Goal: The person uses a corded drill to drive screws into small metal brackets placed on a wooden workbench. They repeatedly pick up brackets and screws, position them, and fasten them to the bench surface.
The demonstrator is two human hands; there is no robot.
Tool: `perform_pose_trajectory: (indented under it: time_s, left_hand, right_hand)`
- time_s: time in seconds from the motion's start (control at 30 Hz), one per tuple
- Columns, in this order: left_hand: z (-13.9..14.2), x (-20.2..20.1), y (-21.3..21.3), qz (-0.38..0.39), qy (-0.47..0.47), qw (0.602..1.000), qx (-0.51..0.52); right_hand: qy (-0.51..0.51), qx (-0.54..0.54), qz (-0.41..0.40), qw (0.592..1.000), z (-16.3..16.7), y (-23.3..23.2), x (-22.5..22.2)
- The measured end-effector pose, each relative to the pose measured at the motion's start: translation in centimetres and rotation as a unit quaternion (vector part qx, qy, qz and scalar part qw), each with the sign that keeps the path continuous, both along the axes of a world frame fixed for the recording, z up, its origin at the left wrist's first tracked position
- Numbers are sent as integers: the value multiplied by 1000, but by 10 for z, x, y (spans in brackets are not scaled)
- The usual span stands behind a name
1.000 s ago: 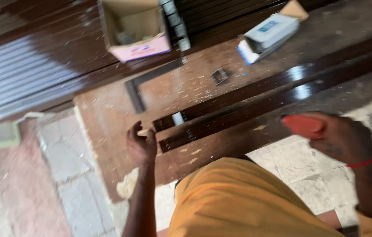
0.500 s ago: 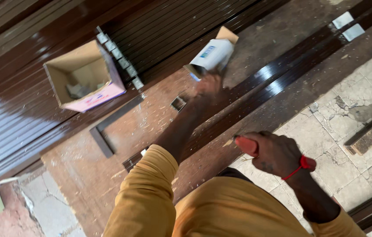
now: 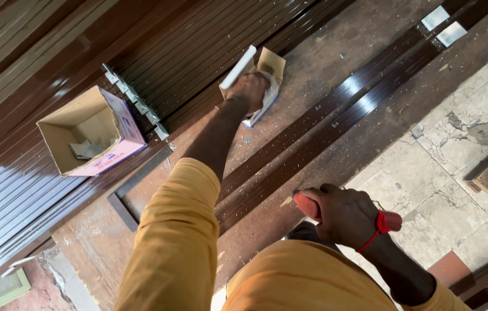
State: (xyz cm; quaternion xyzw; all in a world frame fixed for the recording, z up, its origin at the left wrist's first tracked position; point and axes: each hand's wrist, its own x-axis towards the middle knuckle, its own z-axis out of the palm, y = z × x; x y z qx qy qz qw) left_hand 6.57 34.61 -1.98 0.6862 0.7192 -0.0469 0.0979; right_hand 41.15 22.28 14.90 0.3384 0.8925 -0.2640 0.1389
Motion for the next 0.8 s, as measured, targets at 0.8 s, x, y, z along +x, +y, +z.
perform_pose_trajectory:
  time_s: [0.8]
  left_hand:
    - [13,-2,-5,-35,50,991,-120]
  right_hand:
    - [96,20,6,995,4,-2,0]
